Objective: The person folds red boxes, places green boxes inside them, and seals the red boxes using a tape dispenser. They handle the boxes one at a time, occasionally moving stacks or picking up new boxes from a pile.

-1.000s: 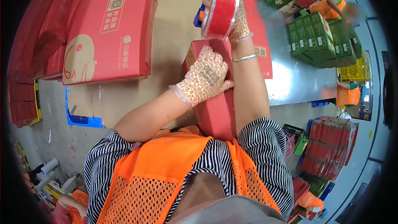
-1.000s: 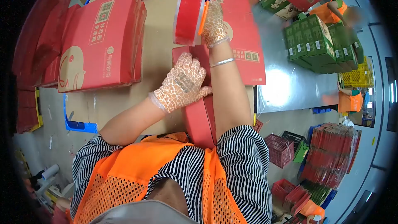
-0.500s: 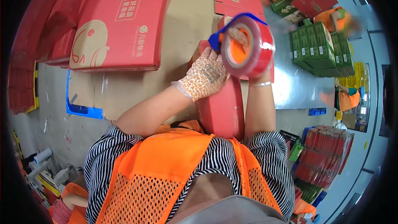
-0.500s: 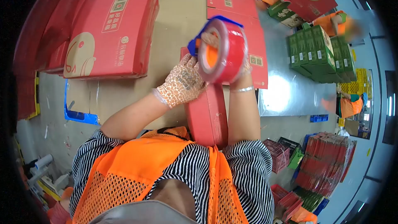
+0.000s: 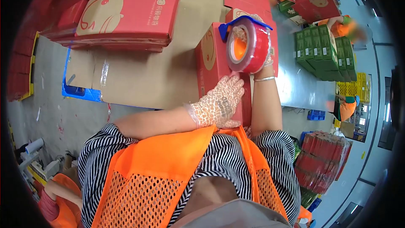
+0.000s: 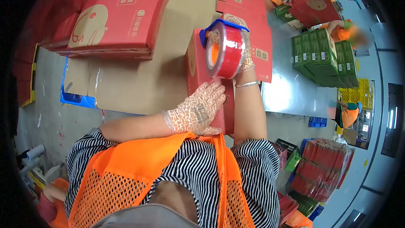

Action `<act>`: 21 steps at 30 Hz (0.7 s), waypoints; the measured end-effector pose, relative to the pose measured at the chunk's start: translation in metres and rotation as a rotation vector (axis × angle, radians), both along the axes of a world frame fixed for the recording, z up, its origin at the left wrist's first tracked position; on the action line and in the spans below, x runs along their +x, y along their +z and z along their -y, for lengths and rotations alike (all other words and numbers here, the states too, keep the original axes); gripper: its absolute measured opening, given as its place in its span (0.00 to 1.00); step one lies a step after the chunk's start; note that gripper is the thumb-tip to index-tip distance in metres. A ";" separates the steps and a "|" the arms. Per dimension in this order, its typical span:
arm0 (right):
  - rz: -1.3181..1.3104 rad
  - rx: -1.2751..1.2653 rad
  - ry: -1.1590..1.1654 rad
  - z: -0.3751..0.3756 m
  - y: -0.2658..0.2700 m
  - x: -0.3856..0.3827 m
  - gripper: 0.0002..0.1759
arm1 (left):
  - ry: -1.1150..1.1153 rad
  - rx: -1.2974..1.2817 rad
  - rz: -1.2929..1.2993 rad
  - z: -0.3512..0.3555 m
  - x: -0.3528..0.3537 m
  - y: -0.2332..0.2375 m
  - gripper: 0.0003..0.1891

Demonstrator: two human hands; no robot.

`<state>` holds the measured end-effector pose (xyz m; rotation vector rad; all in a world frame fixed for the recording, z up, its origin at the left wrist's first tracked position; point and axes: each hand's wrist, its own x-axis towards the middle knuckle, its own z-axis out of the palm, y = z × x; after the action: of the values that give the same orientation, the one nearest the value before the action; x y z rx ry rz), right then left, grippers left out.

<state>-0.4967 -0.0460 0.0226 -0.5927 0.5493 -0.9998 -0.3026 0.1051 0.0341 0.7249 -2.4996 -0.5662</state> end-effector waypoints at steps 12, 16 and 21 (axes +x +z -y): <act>-0.117 -0.088 -0.186 -0.077 0.021 0.001 0.19 | -0.108 -0.005 0.011 0.037 0.044 0.009 0.18; -0.474 -0.369 -0.104 -0.075 0.020 -0.016 0.20 | 0.329 0.328 -0.286 0.134 0.037 0.020 0.14; -0.486 -0.324 -0.165 -0.085 0.024 -0.036 0.23 | 0.113 -0.427 0.332 0.212 -0.045 -0.027 0.19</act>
<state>-0.5323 0.0395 0.0466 -1.1087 0.8824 -1.1138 -0.3478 -0.1073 0.0070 0.8328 -2.7206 0.1439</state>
